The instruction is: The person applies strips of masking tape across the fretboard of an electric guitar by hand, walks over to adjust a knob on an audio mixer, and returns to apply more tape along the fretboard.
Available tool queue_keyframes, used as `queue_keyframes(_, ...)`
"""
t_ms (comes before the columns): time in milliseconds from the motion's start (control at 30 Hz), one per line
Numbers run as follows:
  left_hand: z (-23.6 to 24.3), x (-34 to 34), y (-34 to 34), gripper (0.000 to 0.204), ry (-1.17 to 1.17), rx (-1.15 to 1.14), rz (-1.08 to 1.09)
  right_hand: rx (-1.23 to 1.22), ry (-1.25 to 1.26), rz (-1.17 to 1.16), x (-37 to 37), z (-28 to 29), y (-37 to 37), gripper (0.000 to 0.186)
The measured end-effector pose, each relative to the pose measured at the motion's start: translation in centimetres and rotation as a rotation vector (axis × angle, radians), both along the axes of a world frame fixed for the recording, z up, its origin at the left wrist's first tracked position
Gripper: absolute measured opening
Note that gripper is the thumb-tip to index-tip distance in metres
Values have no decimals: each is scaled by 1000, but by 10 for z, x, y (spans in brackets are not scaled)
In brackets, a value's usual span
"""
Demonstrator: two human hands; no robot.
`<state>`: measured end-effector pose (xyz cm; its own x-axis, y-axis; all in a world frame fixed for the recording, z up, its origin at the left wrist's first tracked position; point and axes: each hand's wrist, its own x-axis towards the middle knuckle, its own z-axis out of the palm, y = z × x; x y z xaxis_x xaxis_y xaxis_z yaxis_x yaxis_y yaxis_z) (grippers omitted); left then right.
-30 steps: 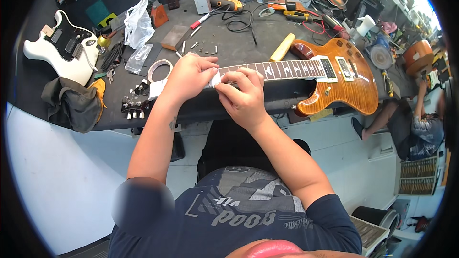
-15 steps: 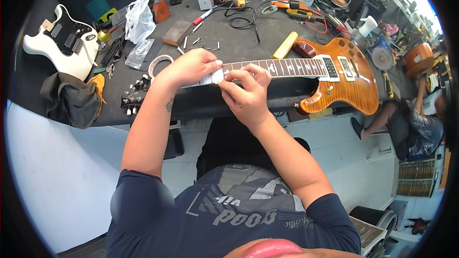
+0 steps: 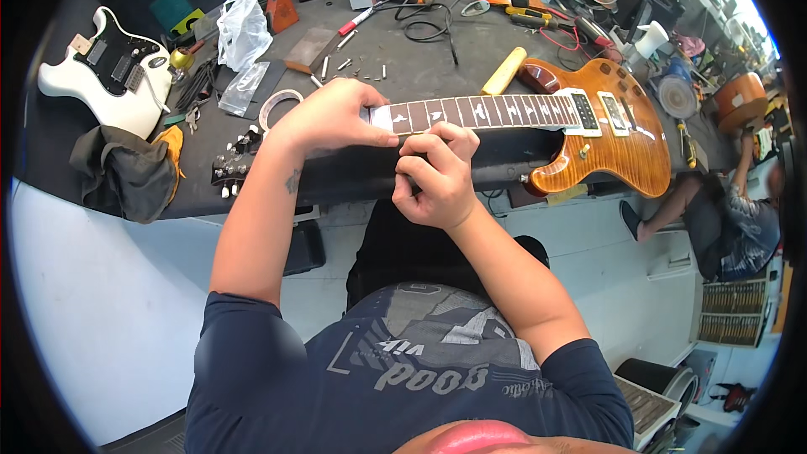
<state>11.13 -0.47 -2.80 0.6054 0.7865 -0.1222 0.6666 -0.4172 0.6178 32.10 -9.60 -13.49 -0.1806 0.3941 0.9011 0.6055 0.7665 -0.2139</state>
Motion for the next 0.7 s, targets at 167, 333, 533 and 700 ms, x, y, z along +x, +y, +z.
queue_keyframes(167, -5, 20, -23, 46, 339, 527, -7, -5, 18, 23, 1, 0, 2, 26)
queue_keyframes(333, -12, 22, -35, 43, 422, 697, 25, -12, 38, 6, -1, 3, 1, 21)
queue_keyframes(533, -22, 16, -40, 49, 333, 538, 96, -20, 18, 4, -2, 1, -3, 21)
queue_keyframes(700, 12, -57, -15, 48, -128, 227, 280, -21, 33, 4, 0, 0, 1, 24)
